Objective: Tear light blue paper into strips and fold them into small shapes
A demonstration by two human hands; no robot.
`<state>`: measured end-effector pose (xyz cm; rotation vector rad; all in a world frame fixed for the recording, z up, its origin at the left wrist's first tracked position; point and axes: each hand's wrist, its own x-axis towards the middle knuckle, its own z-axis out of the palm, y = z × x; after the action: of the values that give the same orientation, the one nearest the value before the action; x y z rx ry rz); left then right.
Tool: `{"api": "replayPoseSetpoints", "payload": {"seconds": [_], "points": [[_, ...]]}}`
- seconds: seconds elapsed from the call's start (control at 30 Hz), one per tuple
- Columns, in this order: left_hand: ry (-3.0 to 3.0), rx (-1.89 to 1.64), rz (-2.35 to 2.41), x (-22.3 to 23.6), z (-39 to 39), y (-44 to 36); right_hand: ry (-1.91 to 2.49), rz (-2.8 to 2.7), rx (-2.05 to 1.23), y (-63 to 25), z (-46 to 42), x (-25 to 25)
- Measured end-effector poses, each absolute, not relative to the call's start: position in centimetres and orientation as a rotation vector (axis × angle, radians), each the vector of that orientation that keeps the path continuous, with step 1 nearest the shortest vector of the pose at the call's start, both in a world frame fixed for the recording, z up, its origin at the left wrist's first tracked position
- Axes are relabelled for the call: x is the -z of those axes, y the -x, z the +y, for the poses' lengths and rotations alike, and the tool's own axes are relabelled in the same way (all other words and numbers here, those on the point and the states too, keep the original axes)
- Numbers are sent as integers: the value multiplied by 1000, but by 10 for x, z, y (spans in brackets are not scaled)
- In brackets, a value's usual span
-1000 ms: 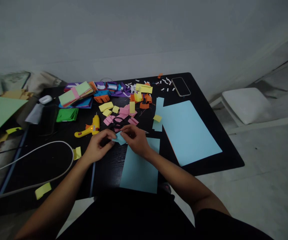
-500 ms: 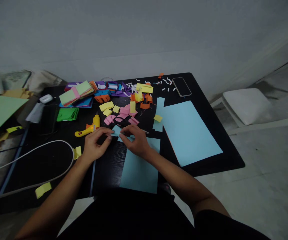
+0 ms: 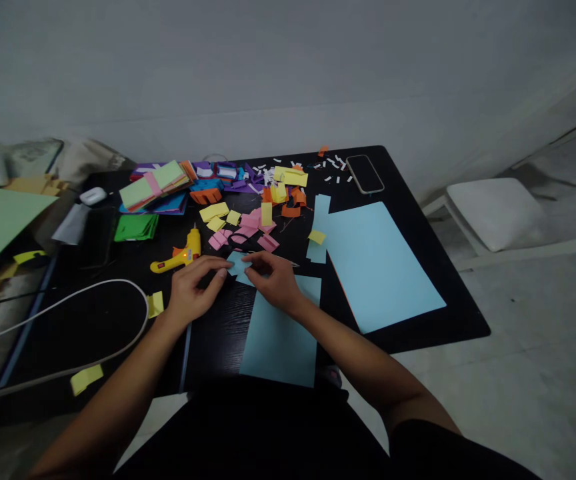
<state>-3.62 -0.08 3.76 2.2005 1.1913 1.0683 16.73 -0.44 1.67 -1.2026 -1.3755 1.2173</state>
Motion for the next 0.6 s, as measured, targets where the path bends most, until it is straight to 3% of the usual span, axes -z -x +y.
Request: {"api": "replayPoseSetpoints", "payload": {"seconds": [0.6], "points": [[-2056, -1015, 1223, -37, 2, 36, 1057, -1516, -980, -167, -8, -23]]}}
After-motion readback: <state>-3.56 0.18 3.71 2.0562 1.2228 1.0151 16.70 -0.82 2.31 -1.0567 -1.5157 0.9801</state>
